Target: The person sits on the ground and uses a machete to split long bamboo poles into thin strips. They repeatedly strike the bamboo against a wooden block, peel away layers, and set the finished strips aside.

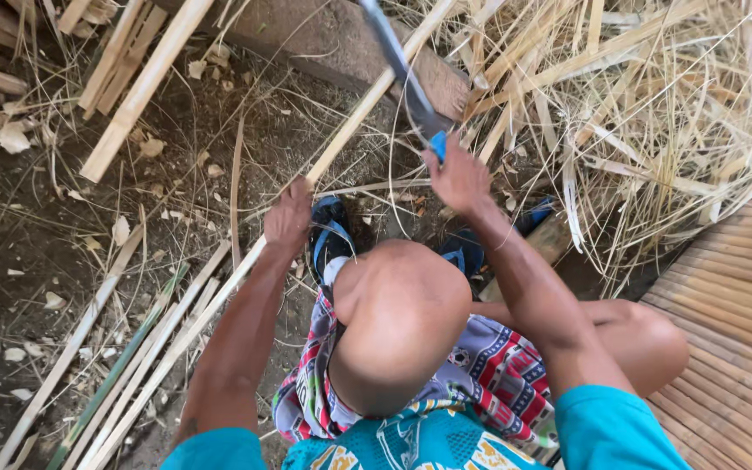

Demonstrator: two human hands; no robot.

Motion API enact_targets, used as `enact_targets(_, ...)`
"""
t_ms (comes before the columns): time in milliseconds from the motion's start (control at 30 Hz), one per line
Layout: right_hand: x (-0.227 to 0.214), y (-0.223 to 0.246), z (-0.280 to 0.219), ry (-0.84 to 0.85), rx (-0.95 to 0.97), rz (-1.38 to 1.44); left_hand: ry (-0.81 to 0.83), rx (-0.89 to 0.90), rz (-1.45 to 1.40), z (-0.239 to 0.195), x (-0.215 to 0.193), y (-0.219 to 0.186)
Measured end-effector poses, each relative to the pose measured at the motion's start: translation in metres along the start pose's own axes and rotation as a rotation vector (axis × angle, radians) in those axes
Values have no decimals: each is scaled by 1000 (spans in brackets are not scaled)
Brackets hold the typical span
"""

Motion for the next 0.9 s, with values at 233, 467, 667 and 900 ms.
enact_targets(233, 44, 23, -33, 405, -293, -380, 87, -115, -114, -45, 7, 23)
enact_targets(467, -59, -27, 33, -72, -104, -183, 124, -41, -39, -59, 1, 50)
enact_targets(667, -108, -99, 62, -126, 66, -228, 288, -212, 37, -72, -21, 78)
enact_targets(900, -40, -34, 5, 133, 77, -120, 342, -42, -350, -18, 27, 36)
Point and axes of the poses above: each hand's wrist, its own z-axis towards the middle knuckle, its own x-axis out of the palm, y = z × x, the point moved 9 cm from there along z, towards the middle knuckle, and after that the axes turned 7 degrees about -y, right-handed, at the moved point
